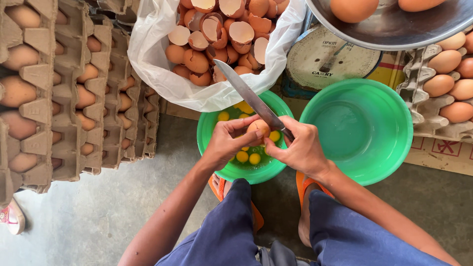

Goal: The person cracks eggs one by one using a knife and collects the contents in a green bowl. Eggshells are discarded into a nearby bag. The process is repeated continuously throughout the clip.

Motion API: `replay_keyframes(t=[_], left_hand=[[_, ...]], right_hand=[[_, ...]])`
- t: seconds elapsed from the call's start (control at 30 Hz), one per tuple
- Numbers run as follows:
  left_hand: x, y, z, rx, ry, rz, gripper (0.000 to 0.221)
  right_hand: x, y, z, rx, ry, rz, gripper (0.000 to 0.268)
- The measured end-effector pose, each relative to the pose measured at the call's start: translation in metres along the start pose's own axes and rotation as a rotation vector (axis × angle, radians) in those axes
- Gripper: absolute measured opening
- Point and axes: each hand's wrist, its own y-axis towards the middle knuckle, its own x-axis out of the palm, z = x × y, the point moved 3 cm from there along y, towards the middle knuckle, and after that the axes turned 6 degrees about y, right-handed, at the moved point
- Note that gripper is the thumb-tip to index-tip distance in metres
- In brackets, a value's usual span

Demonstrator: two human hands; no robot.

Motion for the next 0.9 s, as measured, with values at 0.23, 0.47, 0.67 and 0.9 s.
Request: replay_keyframes(t=[0.23,0.47,0.67,0.9], left_hand=[[-0.009,-0.004,0.017,0.026,0.247,-0.069,0.057],[-0.008,-0.014,0.037,0.152,0.514,-0.045,0.060],[0.002,-0.021,0.032,0.333,0.635,0.105,0.053],[-0.005,-0.026,0.063,0.443,0.746,0.197,0.051]], right_hand=[[-0.001,0.000,0.014,0.021,0.041,-0.032,0.034],[-0.001,0.000,0.014,-0.086,0.061,0.018,0.039],[0.002,-0.006,-0.001,-0.441,-0.018,0.076,0.042],[-0.007,-0.012,0.003,-0.259,0.013,0.078,0.041]])
